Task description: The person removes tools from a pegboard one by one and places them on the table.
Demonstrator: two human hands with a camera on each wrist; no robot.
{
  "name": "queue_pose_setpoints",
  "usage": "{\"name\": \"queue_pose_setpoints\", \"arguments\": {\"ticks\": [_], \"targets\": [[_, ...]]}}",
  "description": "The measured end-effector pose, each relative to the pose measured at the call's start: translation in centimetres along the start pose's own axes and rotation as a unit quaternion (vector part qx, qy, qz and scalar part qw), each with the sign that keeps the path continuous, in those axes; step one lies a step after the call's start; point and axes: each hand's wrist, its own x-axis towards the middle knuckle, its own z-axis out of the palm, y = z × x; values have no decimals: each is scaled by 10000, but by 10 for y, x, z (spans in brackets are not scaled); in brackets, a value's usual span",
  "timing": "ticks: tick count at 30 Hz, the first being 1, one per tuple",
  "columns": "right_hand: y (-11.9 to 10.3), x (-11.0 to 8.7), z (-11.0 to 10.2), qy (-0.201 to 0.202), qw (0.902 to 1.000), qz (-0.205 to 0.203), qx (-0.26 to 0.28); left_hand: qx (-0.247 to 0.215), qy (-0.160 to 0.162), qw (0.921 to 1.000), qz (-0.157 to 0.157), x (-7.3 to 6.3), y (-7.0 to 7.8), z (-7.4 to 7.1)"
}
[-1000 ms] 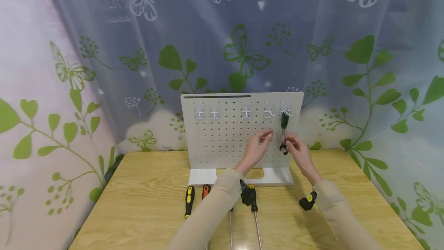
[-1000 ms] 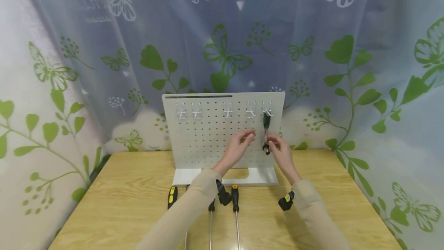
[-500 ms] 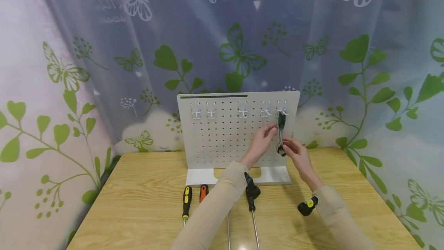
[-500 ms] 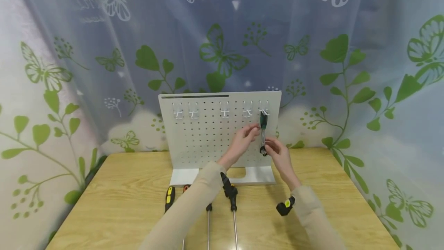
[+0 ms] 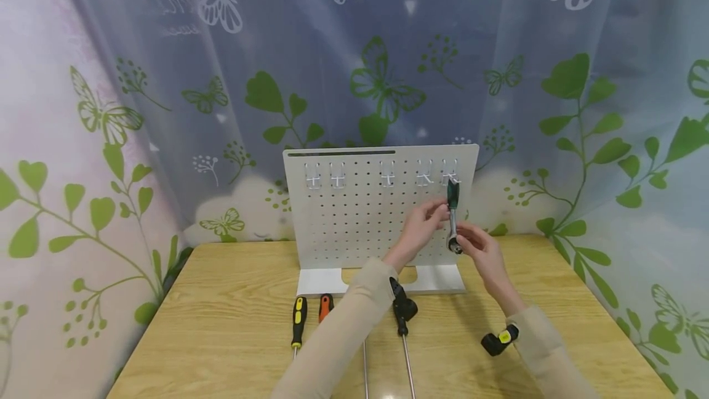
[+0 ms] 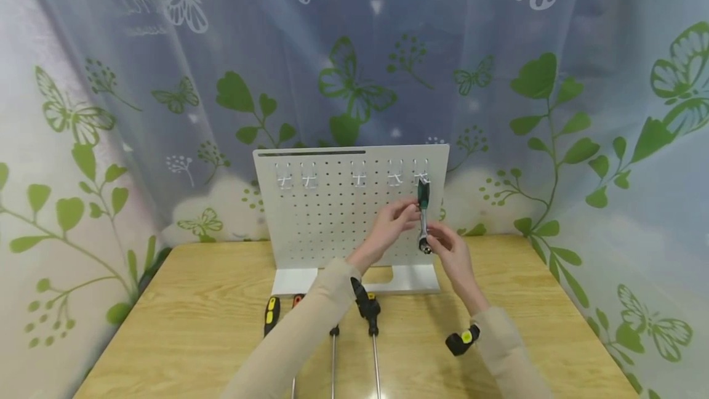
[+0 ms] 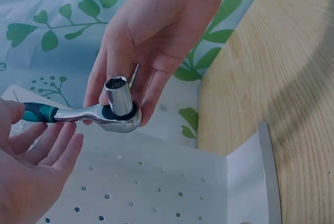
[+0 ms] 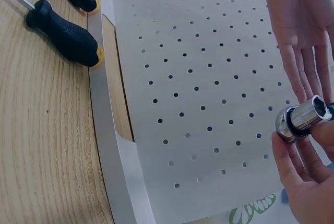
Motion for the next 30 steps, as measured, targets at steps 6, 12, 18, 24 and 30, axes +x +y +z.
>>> {"name": "queue_pose_setpoints", "arguments": {"ticks": [6, 12, 18, 24, 30], "targets": [[-4, -9, -5, 0, 10000, -26, -9, -162, -41, 9999, 16, -5, 3, 3], [-12, -15, -10, -42, 10000, -7, -40, -193, -86, 9997, 92, -9, 7, 5], [-22, -21, -13, -76, 9998, 102, -175, -327, -128, 9993, 138, -12, 10, 6], [-26, -26, -15, -133, 9997, 94, -173, -457, -158, 9987, 143, -16, 13, 7], [-27, -32, -15, -142, 9997, 21, -221, -517, -196, 9983, 197, -21, 15, 7]]}}
